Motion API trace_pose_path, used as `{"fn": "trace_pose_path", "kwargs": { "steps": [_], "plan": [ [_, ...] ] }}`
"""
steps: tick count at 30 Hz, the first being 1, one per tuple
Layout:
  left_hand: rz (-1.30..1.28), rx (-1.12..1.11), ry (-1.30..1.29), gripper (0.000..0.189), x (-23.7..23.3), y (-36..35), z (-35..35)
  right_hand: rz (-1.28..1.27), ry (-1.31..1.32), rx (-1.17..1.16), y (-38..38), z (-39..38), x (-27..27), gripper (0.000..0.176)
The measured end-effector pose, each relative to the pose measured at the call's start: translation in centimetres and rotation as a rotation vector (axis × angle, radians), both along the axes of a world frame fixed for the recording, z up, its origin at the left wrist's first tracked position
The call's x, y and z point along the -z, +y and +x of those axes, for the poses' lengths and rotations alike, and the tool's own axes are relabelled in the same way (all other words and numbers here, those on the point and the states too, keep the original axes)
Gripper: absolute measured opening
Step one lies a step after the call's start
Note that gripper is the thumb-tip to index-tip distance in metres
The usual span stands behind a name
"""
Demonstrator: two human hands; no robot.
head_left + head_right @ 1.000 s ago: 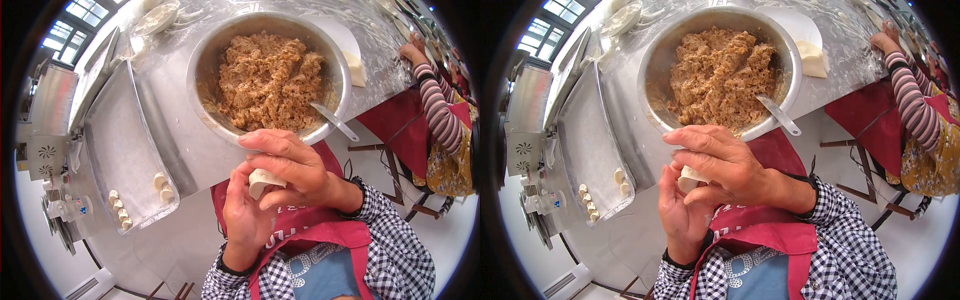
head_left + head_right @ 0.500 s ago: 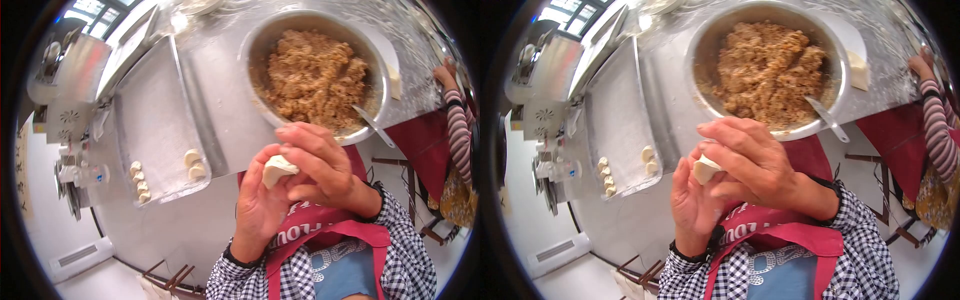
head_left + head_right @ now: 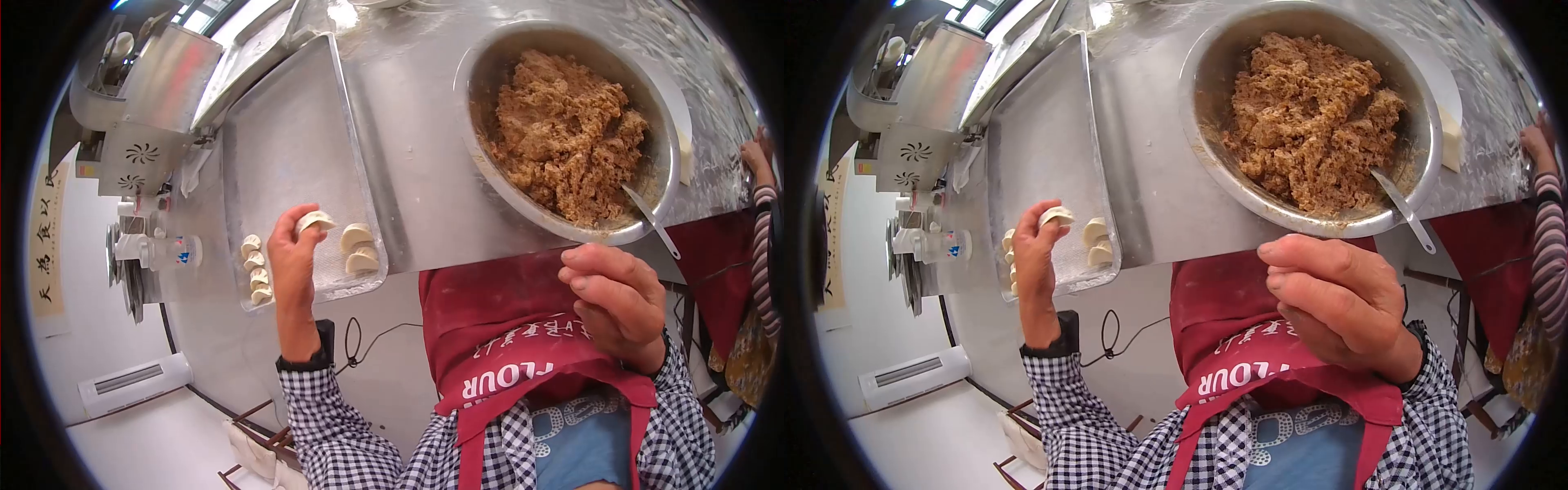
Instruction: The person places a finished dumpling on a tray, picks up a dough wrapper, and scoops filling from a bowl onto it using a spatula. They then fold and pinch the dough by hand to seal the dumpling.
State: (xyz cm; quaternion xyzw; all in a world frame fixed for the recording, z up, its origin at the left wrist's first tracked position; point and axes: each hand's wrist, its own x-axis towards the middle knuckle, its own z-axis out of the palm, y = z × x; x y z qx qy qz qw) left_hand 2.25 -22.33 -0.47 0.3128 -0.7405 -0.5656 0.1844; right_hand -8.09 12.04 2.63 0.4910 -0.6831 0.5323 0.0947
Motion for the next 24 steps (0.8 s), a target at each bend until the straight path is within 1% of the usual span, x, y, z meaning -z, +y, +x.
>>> {"fn": "trace_pose_path", "kwargs": {
  "steps": [2, 4, 6, 11, 14, 16, 19, 24],
  "plan": [
    [-0.093, 0.093, -0.193, 0.024, 0.6, -0.6, -1.1, 0.004, 0.016, 0.016, 0.2, 0.0, -0.2, 0.024],
    [-0.097, 0.088, -0.195, 0.023, 1.3, -1.0, -2.0, 0.029, 0.013, 0.041, 0.5, -0.1, -0.4, 0.022],
    [-0.050, 0.137, -0.238, 0.022, 1.9, -1.0, -2.4, 0.029, 0.029, 0.044, 0.8, -0.2, -0.2, 0.020],
    [0.009, 0.129, -0.235, 0.020, 2.9, -1.0, -2.4, 0.043, 0.026, 0.059, 1.1, -0.1, 0.1, 0.017],
    [-0.007, 0.147, -0.152, 0.021, 3.7, -1.3, -2.2, 0.059, 0.017, 0.060, 0.9, -0.1, 0.1, 0.016],
    [-0.247, 0.149, -0.231, 0.022, 4.2, -1.4, -2.1, 0.054, 0.034, 0.067, 0.8, -0.1, 0.2, 0.016],
    [-0.293, 0.125, -0.237, 0.021, 4.3, -1.4, -2.1, 0.061, 0.033, 0.073, 0.7, -0.1, 0.1, 0.016],
    [-0.235, 0.167, -0.179, 0.021, 4.5, -1.3, -1.9, 0.082, 0.022, 0.072, 0.6, -0.1, 0.2, 0.015]
  ]
}}
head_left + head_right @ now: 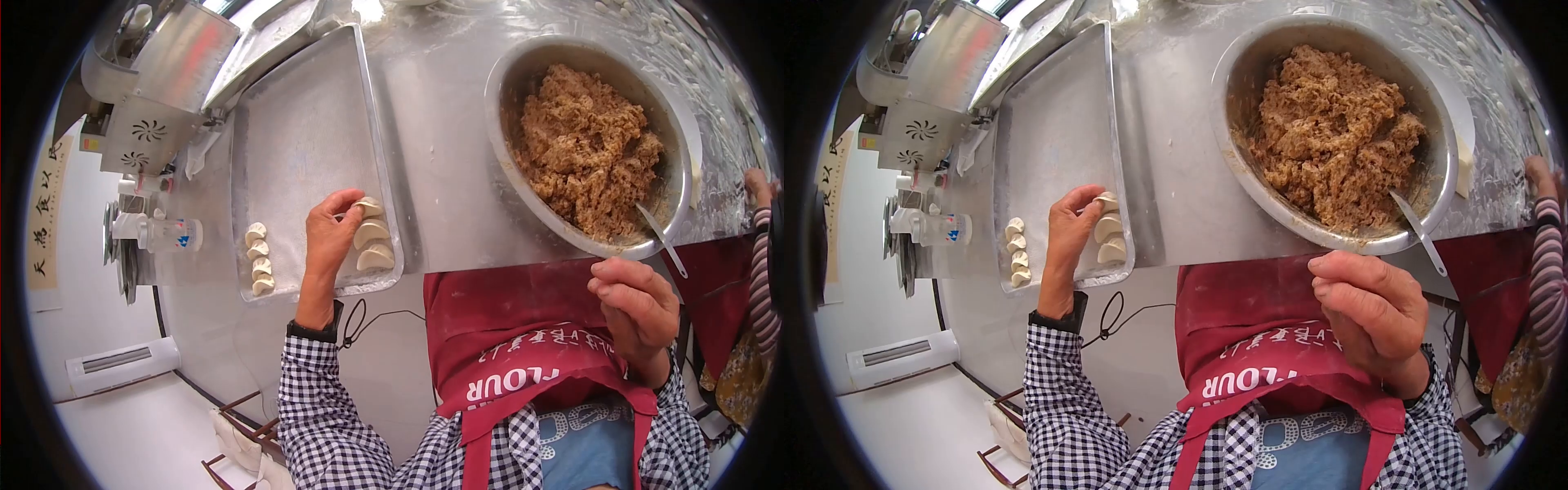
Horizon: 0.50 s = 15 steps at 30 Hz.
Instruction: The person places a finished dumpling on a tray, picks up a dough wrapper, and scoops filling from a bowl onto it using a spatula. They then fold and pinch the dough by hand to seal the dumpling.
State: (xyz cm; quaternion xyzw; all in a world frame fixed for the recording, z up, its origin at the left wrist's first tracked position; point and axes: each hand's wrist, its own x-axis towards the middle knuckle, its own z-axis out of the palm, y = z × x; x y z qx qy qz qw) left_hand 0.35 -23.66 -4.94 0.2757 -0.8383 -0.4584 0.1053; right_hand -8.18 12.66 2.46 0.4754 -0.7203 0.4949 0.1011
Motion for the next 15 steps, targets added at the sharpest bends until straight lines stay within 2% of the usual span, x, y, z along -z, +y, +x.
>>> {"fn": "trace_pose_path", "kwargs": {
  "steps": [8, 10, 15],
  "plan": [
    [0.005, 0.018, -0.035, 0.023, -0.9, 0.6, 0.5, -0.006, -0.041, -0.022, -0.2, 0.3, 0.5, 0.015],
    [0.069, -0.047, 0.024, 0.023, -1.2, 0.6, 1.0, 0.006, -0.033, -0.018, 0.0, 0.3, 0.5, 0.015],
    [0.047, -0.111, -0.027, 0.021, -1.9, 0.4, 3.0, -0.005, -0.065, -0.016, 0.1, 0.2, 0.7, 0.015]
  ]
}}
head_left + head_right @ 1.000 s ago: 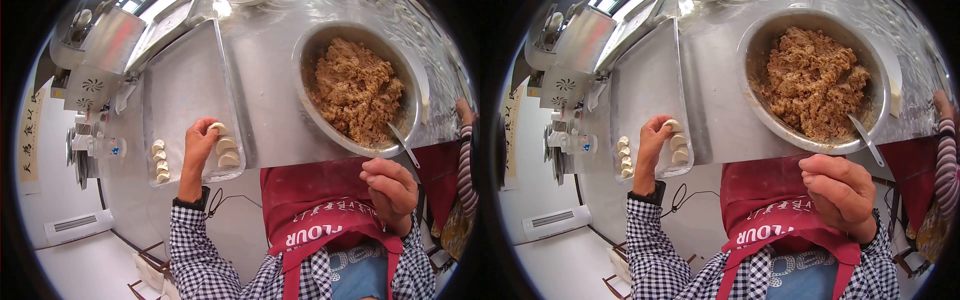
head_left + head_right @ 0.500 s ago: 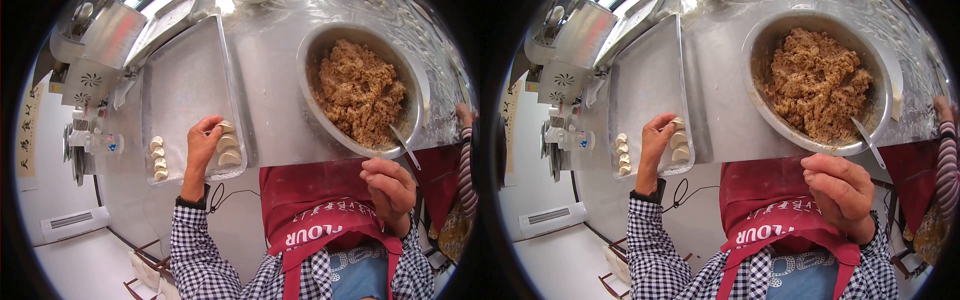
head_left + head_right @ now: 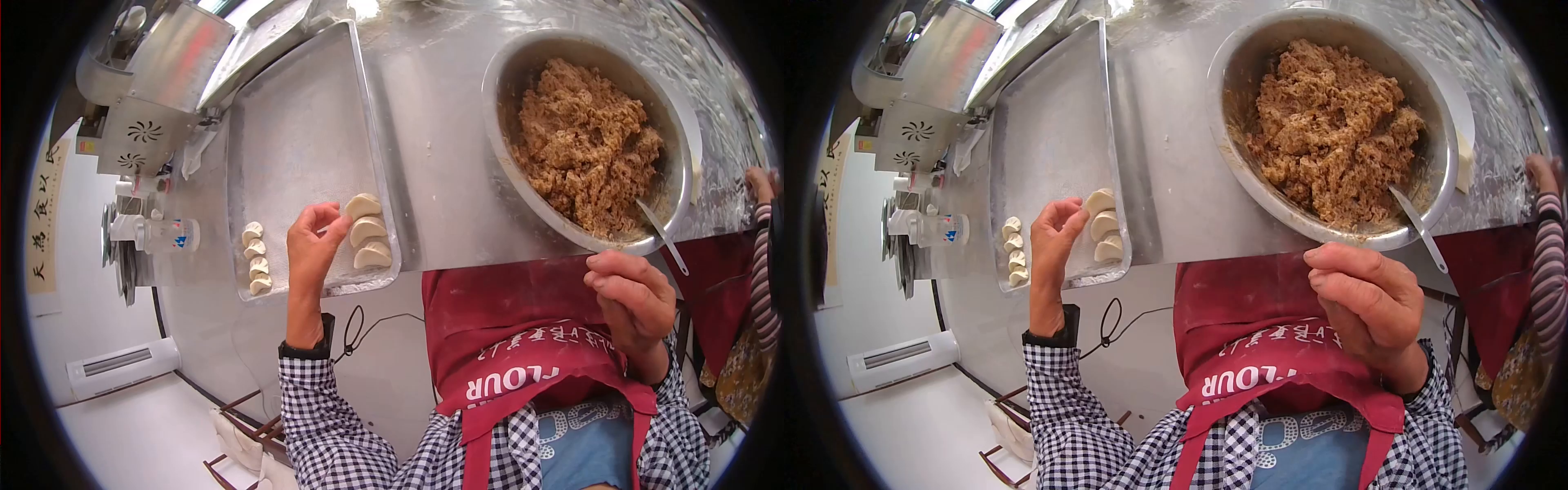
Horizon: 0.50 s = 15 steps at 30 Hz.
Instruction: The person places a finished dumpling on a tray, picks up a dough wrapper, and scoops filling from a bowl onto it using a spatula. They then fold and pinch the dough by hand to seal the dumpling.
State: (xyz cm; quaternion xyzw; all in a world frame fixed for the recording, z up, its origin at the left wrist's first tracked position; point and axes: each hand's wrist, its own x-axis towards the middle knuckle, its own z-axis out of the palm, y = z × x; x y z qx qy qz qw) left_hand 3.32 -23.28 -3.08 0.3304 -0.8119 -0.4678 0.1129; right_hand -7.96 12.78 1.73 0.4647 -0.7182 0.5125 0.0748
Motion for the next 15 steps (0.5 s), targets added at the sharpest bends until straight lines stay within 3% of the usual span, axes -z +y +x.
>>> {"fn": "trace_pose_path", "kwargs": {
  "steps": [11, 15],
  "plan": [
    [-0.080, 0.035, -0.092, 0.008, 0.6, 0.9, -0.4, 0.010, 0.000, 0.004, -0.4, -0.5, 0.3, 0.017],
    [-0.093, 0.067, 0.001, 0.009, 0.8, 0.9, -0.1, 0.033, 0.010, 0.017, -0.4, -0.5, 0.5, 0.017]
  ]
}}
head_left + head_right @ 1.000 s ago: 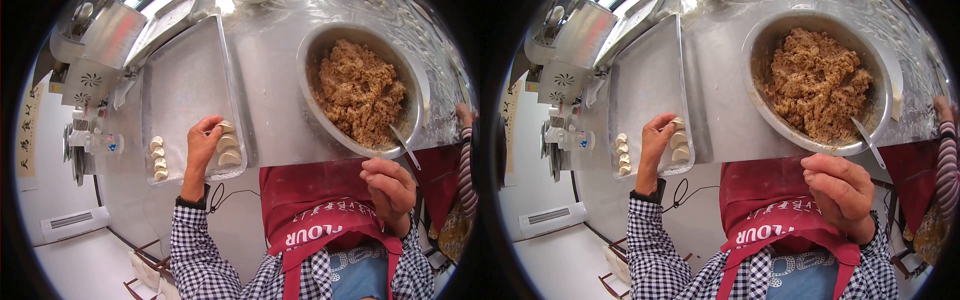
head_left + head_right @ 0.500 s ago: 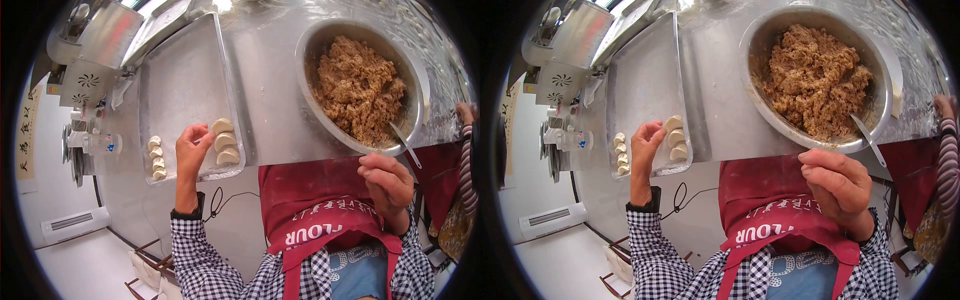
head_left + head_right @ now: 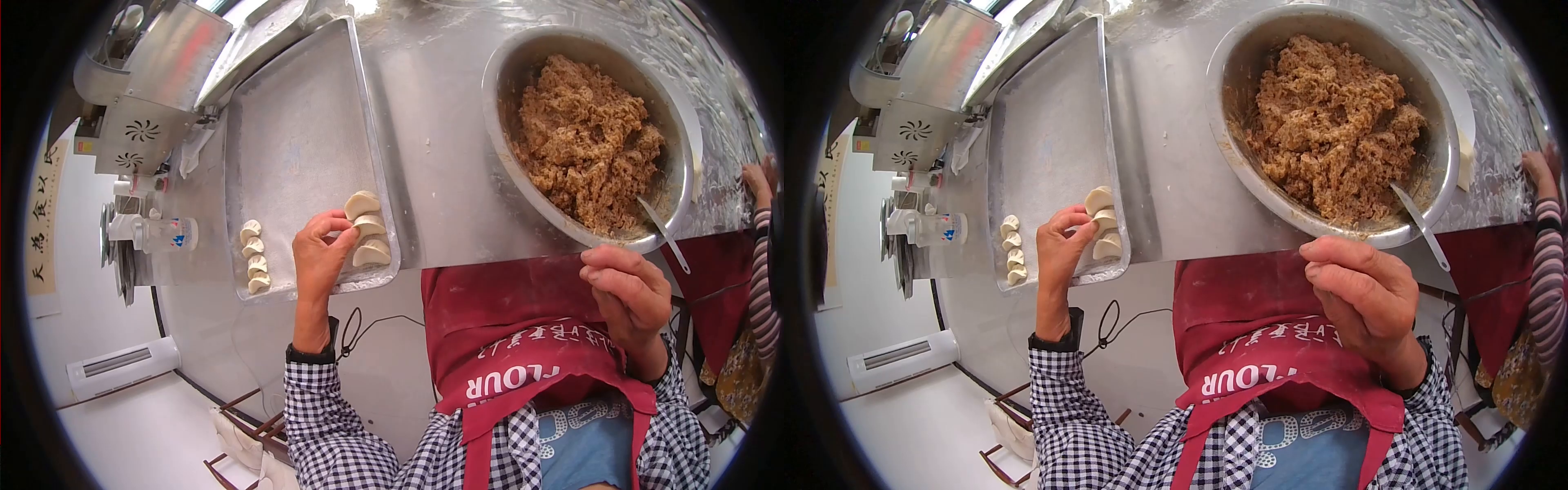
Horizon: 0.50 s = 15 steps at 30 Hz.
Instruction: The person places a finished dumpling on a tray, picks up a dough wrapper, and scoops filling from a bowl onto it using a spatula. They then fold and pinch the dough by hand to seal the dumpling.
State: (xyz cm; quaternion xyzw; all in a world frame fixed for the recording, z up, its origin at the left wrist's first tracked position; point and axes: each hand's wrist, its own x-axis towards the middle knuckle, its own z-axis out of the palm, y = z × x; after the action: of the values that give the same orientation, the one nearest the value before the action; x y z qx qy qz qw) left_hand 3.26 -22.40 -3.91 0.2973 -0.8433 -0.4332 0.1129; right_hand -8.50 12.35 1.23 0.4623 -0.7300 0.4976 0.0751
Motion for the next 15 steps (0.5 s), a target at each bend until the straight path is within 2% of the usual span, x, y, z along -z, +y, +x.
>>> {"fn": "trace_pose_path", "kwargs": {
  "steps": [15],
  "plan": [
    [0.127, -0.029, -0.018, 0.010, 0.15, 0.17, 0.26, 0.011, -0.030, -0.008, 0.09, -0.17, 0.79, 0.017]
  ]
}}
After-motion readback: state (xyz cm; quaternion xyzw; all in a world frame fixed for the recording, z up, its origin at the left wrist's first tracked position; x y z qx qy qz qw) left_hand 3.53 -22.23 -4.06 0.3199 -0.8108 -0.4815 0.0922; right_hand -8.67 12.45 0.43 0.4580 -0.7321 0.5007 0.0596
